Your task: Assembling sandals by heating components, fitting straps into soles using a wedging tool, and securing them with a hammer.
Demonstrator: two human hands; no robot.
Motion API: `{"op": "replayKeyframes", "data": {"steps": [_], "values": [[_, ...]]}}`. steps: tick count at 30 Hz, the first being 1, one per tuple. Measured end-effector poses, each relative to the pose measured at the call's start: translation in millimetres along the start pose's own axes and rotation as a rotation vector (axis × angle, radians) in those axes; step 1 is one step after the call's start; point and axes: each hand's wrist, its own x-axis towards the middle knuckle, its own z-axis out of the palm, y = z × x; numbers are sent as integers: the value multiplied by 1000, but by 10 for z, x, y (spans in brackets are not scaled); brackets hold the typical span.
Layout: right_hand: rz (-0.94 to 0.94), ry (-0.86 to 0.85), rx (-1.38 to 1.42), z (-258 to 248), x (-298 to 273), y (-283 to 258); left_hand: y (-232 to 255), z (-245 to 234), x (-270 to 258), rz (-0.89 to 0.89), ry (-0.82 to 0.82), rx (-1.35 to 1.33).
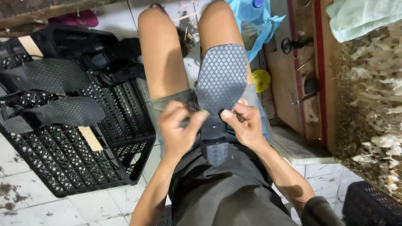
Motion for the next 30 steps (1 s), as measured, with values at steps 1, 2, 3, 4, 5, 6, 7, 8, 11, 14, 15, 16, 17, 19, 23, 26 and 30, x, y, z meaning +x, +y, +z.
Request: {"op": "replayKeyframes", "data": {"steps": [1,2,3,4,5,6,7,8,11,14,15,16,17,19,23,26,30], "values": [[-11,-17,-34,12,-7,5,4,-46,12,17,105,88],[-23,-34,-69,22,-14,9,9,-92,26,33,208,176],[-28,-33,-72,9,-31,19,92,-89,85,38,209,172],[-44,-75,-72,-3,-48,27,178,-88,143,-7,94,126],[-54,-123,-68,-7,-87,30,281,-98,176,-61,-18,85],[-52,-128,-67,13,-95,56,185,-98,96,-64,-14,87],[-29,-128,-16,33,-89,88,77,-97,31,-102,-24,-7],[-6,-128,35,51,-80,120,-32,-94,-31,-140,-34,-100],[195,84,69,-118,-264,588,57,-75,25,-123,-59,-81],[179,68,107,-65,-189,458,-2,-66,51,-112,-52,-107],[180,68,107,-68,-160,484,-6,-69,39,-112,-52,-108],[177,26,84,-72,-129,510,-10,-72,29,-112,-34,-75],[171,-15,59,-88,-84,536,-22,-64,30,-108,-16,-46],[198,-23,101,-23,4,351,-166,-107,4,-134,-22,-171],[225,-189,208,-74,112,479,-646,-212,-4,-296,5,-846],[183,-506,-128,187,470,-271,-513,-58,185,-226,-313,-1525],[-5,-436,-475,134,1063,-653,-659,-67,58,-457,-184,-1435]]}}
